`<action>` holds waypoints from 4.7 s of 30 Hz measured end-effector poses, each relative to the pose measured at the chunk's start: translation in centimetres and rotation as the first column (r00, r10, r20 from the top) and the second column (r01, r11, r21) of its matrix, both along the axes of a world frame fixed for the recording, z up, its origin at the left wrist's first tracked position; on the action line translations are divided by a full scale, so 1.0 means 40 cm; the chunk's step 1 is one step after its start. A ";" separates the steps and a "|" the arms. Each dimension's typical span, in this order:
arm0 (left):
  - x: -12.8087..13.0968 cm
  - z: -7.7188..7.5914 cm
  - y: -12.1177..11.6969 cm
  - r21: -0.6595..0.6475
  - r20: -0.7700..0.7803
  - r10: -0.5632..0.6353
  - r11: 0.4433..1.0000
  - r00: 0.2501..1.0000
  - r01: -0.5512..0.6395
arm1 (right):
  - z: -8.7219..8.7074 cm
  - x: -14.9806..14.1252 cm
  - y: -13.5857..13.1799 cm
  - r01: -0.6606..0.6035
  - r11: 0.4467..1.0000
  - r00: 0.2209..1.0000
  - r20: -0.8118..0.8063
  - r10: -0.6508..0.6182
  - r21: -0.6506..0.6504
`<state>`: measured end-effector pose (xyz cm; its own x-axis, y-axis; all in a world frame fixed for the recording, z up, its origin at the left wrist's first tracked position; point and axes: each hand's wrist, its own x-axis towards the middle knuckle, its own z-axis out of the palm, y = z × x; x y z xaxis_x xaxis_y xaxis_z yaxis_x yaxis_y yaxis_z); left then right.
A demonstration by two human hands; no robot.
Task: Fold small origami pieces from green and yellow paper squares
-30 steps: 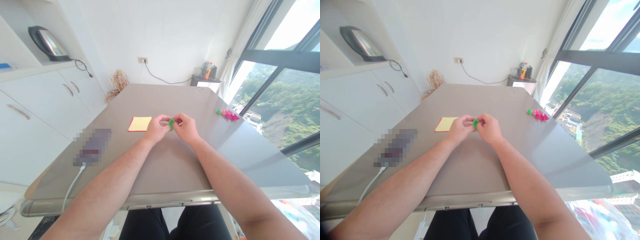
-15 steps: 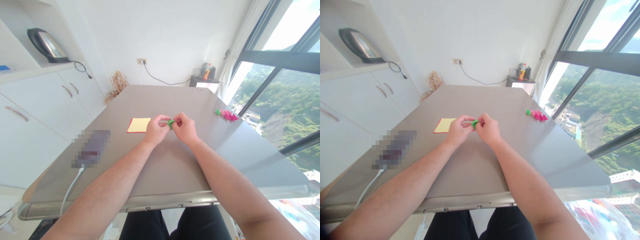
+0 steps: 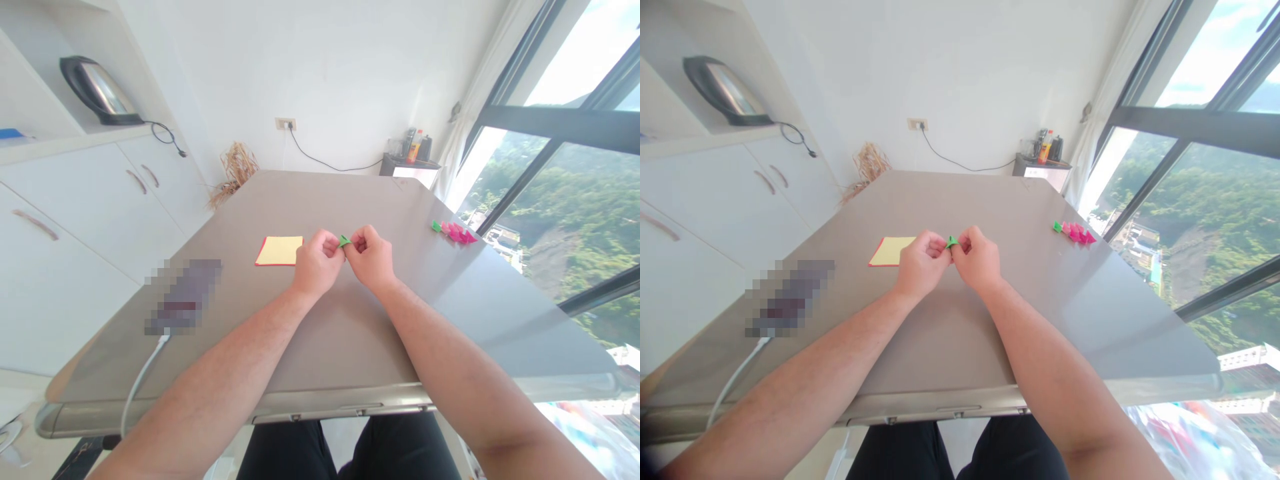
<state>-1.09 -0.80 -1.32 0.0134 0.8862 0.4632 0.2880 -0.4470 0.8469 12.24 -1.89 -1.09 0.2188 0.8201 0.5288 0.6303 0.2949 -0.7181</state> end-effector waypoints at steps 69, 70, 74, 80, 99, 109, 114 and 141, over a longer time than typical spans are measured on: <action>-0.025 0.004 0.021 -0.111 0.355 -0.168 0.969 0.920 0.220 | 0.033 0.010 -0.020 -0.554 0.828 0.711 -0.565 0.419 -0.083; -0.026 0.003 0.023 -0.113 0.363 -0.175 0.967 0.915 0.230 | 0.033 0.010 -0.020 -0.554 0.828 0.717 -0.555 0.421 -0.088; -0.030 0.006 0.025 -0.113 0.333 -0.191 0.964 0.923 0.240 | 0.033 0.009 -0.021 -0.588 0.804 0.700 -0.556 0.447 -0.094; -0.029 0.007 0.026 -0.140 0.425 -0.217 0.943 0.879 0.301 | 0.041 0.013 -0.018 -0.580 0.809 0.700 -0.565 0.436 -0.096; -0.023 0.003 0.025 -0.098 0.446 -0.297 0.922 0.844 0.376 | 0.041 0.005 -0.019 -0.356 0.920 0.871 -0.416 0.263 -0.162; -0.026 0.008 0.022 -0.097 0.480 -0.305 0.913 0.823 0.396 | 0.040 0.003 -0.018 -0.370 0.918 0.857 -0.433 0.278 -0.142; -0.018 0.012 0.017 -0.096 0.514 -0.243 0.937 0.823 0.337 | 0.033 -0.001 -0.011 -0.336 0.927 0.873 -0.424 0.241 -0.164; -0.071 0.018 0.049 -0.176 0.210 -0.368 0.897 0.906 0.406 | 0.059 0.064 -0.014 -0.433 0.859 0.893 -0.256 0.369 -0.274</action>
<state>-3.93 1.16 -0.61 0.3145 0.9032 0.2921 -0.0253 -0.2996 0.9537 14.80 -2.46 1.28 -0.0969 0.9729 0.2098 0.3502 0.2306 -0.9079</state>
